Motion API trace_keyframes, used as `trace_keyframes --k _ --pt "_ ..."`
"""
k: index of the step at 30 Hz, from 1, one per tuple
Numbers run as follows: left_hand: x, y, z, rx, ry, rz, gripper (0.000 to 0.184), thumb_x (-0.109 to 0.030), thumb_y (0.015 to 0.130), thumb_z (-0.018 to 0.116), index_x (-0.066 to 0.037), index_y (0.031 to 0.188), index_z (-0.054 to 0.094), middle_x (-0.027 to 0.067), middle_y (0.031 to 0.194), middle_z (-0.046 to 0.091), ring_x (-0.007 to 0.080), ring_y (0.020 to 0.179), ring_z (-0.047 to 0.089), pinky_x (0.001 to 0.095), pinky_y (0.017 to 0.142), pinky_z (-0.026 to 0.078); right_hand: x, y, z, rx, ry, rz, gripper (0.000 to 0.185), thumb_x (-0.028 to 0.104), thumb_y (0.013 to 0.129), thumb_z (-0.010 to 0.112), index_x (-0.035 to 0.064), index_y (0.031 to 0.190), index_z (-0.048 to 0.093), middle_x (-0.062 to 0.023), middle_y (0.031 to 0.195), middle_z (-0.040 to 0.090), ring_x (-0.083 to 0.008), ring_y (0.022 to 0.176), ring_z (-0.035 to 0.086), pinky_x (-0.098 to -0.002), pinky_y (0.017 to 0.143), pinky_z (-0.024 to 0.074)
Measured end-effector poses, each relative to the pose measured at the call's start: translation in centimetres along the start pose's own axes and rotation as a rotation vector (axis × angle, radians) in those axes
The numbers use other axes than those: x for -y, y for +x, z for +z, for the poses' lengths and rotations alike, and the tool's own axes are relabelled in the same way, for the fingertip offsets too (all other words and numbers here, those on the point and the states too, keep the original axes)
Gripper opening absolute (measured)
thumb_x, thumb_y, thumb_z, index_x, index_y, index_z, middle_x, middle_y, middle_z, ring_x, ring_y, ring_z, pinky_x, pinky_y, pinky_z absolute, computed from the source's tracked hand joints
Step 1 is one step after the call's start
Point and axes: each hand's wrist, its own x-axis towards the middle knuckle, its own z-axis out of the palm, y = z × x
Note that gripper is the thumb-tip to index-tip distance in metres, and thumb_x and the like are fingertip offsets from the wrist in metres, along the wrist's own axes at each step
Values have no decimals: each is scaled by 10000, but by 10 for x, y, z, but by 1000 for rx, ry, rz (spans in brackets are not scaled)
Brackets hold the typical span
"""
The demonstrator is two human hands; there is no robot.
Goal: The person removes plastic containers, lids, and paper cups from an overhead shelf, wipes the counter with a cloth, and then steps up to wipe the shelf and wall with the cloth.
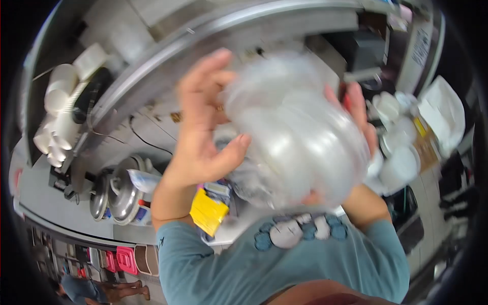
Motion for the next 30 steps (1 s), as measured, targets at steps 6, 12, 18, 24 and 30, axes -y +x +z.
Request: trace_keyframes --k 6,12,18,24,30 --pt "89 -90 105 -52 -552 -494 797 -43 875 607 -62 1577 227 142 1521 338 270 1391 404 401 1166 330 -7 -87 -38 102 -49 230 1002 325 741 866 85 1547 320 -287 1568 294 -425 1444 349 -541 1166 330" --pt "121 -144 186 -143 -593 -665 867 -81 919 699 -82 1600 162 159 1538 337 280 1411 390 431 1160 354 11 -140 -65 -424 412 1028 740 208 856 739 17 1494 418 -159 1465 490 -280 1353 486 -448 1136 393" --pt "123 -172 206 -367 -979 -917 837 -23 958 639 -134 1609 125 160 1539 340 272 1356 466 461 1092 471 9 -189 -115 -827 495 926 667 200 915 687 3 1482 394 -157 1402 555 -268 1288 558 -435 1104 435" --pt "136 -194 214 -227 -846 -997 684 -96 975 649 -93 1549 277 142 1451 459 239 1341 474 405 1109 437 28 -218 -136 -775 -241 1013 545 122 953 641 27 1447 430 -153 1329 598 -231 1198 615 -368 1025 500" --pt "133 -192 253 113 -816 -1097 682 -204 960 705 -31 1500 326 143 1408 486 229 1347 444 362 1149 349 33 -246 -120 -501 53 1327 507 326 1026 596 96 1447 431 -126 1351 562 -223 1233 560 -390 1033 463"
